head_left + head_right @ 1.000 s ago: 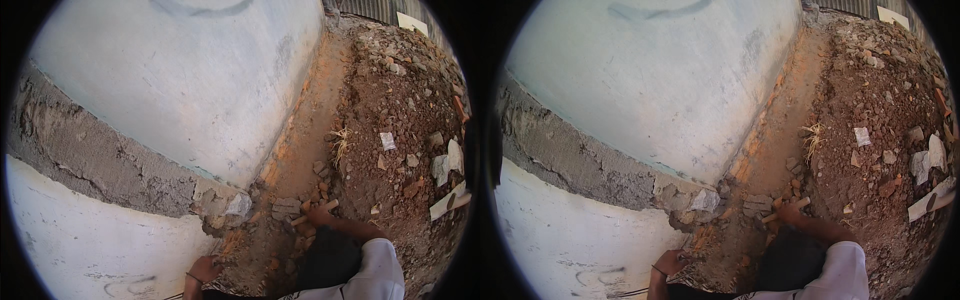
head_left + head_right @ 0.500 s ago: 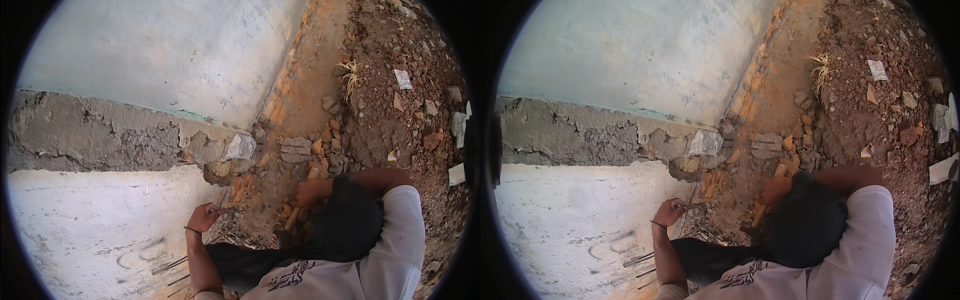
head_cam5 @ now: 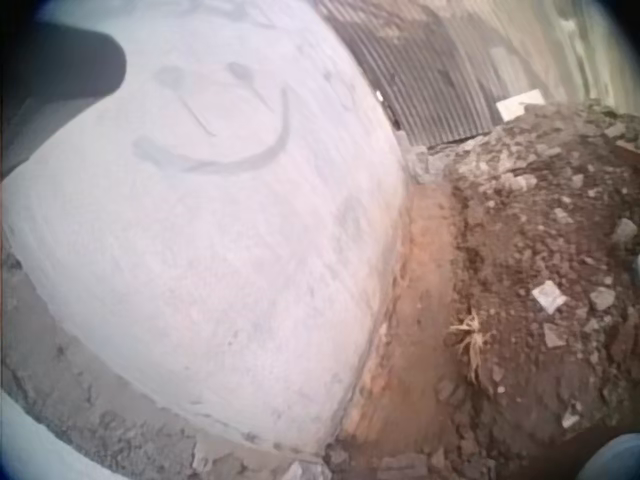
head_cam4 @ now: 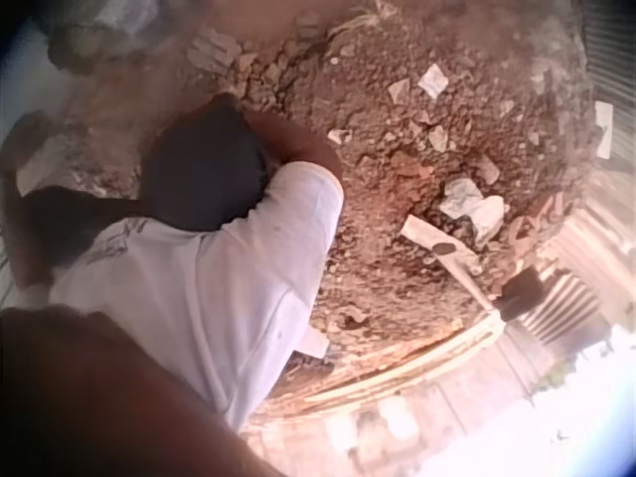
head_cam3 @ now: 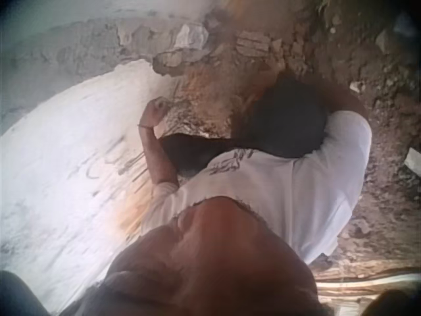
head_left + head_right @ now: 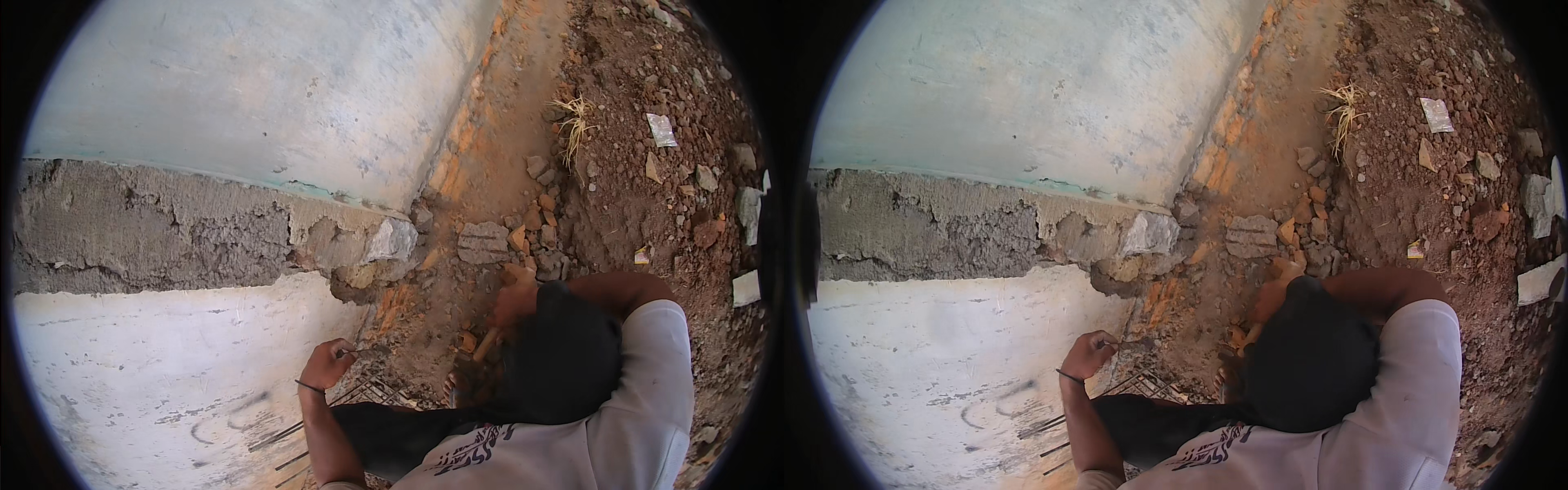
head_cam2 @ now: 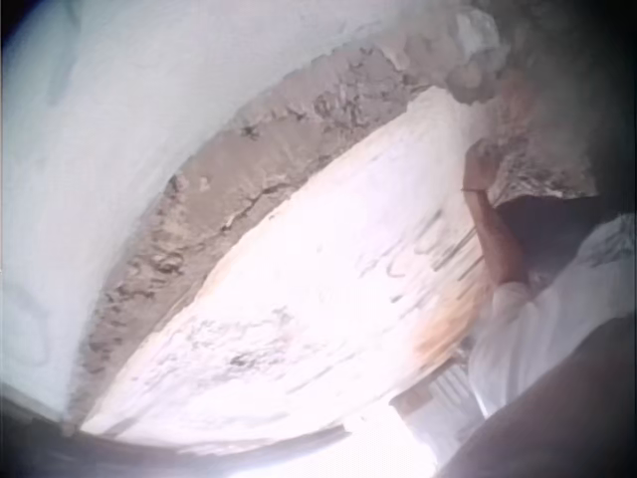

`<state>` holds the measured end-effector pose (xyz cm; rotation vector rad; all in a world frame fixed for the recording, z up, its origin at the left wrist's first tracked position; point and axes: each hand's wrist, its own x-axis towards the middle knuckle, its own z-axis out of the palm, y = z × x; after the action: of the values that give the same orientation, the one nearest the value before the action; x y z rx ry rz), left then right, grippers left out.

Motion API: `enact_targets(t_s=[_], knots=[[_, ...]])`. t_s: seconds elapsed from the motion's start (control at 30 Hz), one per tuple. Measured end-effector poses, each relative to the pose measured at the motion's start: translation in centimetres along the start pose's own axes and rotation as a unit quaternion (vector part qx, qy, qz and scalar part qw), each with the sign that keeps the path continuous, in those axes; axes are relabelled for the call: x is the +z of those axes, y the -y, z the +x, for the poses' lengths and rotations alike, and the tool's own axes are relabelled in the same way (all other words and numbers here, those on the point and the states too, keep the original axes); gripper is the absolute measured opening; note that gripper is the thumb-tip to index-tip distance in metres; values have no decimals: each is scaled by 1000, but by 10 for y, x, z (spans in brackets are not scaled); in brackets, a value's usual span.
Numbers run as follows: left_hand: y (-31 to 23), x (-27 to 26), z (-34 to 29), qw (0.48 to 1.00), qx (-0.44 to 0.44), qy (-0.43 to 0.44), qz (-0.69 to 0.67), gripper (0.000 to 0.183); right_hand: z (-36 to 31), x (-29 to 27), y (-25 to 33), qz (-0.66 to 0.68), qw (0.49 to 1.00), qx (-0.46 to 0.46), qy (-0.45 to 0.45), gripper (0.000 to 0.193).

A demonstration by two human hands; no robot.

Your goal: The person chips away concrete and debris from the base of an exterior wall using a hammer and chisel.

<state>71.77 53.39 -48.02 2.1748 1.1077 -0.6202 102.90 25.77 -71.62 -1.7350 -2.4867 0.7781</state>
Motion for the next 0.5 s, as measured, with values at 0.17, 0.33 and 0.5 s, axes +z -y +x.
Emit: enact_targets(t_s=[0.17, 0.33, 0.5], knots=[[12, 4, 20, 998, 54, -25, -13, 19, 21, -68, -81, 65, 993, 85, -52, 54], [5, -2, 11, 1000, 6, -6, -10, 15, -2, -63, -97, 146, 922, 313, -176, 63], [-10, 0, 19, 998, 48, -1, 31, 19, -13, -50, -23, 92, 989, 102, -46, 62]])
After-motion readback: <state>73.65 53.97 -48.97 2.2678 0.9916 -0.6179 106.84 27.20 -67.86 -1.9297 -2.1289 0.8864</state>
